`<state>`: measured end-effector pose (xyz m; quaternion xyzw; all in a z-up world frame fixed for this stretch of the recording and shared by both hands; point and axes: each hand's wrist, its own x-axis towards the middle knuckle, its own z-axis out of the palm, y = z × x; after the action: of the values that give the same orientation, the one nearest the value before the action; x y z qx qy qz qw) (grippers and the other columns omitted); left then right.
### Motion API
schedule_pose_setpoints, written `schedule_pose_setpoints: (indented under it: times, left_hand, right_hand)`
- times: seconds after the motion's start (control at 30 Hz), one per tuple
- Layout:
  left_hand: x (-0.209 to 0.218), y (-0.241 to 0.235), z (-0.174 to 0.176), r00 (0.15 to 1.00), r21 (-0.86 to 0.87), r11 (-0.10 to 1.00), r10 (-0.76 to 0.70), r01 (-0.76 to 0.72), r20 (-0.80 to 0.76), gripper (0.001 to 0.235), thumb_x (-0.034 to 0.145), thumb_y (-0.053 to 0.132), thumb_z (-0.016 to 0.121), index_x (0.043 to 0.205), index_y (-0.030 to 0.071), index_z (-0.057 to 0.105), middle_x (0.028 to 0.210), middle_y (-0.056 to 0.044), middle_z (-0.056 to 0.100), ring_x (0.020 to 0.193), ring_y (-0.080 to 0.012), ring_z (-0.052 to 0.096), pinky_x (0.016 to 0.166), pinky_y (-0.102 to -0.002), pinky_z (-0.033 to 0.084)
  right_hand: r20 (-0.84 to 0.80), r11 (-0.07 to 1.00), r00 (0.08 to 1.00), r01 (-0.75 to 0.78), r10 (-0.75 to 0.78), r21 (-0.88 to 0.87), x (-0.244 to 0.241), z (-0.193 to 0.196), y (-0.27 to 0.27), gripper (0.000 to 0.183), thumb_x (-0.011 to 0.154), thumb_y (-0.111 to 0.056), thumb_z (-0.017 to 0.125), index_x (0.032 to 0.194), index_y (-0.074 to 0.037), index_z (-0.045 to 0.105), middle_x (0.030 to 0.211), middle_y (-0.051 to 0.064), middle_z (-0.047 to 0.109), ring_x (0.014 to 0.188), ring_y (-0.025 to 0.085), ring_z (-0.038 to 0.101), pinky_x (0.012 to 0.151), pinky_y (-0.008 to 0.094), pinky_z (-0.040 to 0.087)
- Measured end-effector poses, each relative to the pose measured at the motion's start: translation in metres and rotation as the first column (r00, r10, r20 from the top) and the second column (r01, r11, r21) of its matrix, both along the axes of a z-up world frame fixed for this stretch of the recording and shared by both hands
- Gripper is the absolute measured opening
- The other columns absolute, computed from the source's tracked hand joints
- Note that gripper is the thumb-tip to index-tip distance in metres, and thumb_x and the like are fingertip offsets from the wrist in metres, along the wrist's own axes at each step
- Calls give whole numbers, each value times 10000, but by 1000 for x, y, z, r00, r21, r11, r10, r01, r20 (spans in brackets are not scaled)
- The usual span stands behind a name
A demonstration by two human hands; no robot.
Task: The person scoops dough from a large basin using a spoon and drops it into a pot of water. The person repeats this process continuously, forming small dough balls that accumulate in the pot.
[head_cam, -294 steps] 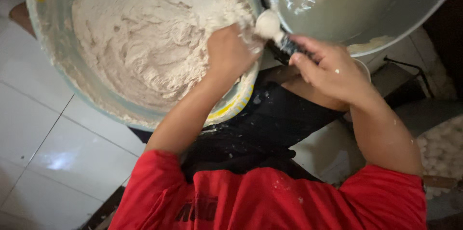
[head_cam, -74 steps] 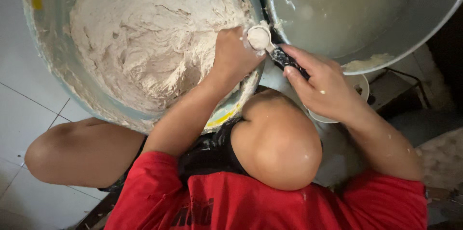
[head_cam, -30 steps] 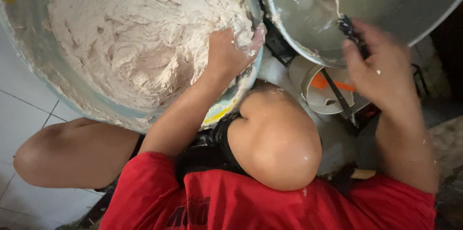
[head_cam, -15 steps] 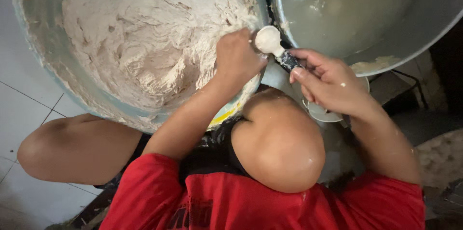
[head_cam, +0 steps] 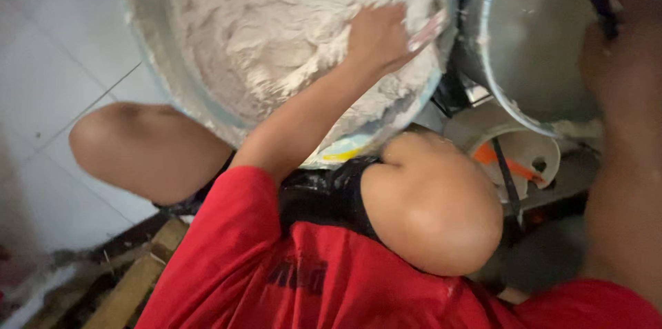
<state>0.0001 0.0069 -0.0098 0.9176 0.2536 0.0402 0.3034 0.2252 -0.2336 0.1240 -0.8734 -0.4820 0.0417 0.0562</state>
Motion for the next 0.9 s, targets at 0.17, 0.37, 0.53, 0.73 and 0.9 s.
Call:
schedule_pose_setpoints:
  times: [0.17,0.37,0.53,0.73,0.9]
  left_hand:
    - [9,-3,22,961,-166,980,146,-108,235,532,792,513,776,764,-9,680,730,-184,669,690,-412,668,647,-493,535]
    - [8,-21,39,938,-179,981,-5,71,347,171,924,295,802,839,161,740,744,-112,712,668,-368,688,614,-473,526]
    - [-1,-19,55,834,-264,958,50,116,550,255,821,246,840,907,48,705,759,-117,712,648,-356,699,597,-427,544]
    - [7,-21,69,951,-343,936,33,78,308,249,737,242,854,823,51,721,757,-166,710,711,-361,719,640,-428,568]
    - [8,-18,73,969,-139,989,80,-48,234,305,670,307,864,768,48,736,682,-178,699,650,-399,688,600,-485,531]
  right_hand:
    - [-198,971,952,240,-233,14,-16,12,0,190,1120,-57,610,1289,32,618,961,176,702,767,245,687,650,377,538]
    - [-872,833,342,539,-351,-124,-68,60,5,304,1047,-154,578,1333,-53,573,981,-16,697,696,48,635,555,208,503]
    - [-793,885,436,385,-425,-262,-111,79,36,478,1041,-159,624,1516,-127,573,818,104,667,640,112,575,533,259,462]
    - [-808,984,584,176,-77,34,-118,80,46,390,1034,-110,599,1414,-29,565,963,20,727,767,51,645,664,223,499]
    - [-900,917,289,325,-327,-229,-99,76,42,440,1001,-75,538,1440,-61,557,935,27,693,593,57,557,491,241,455]
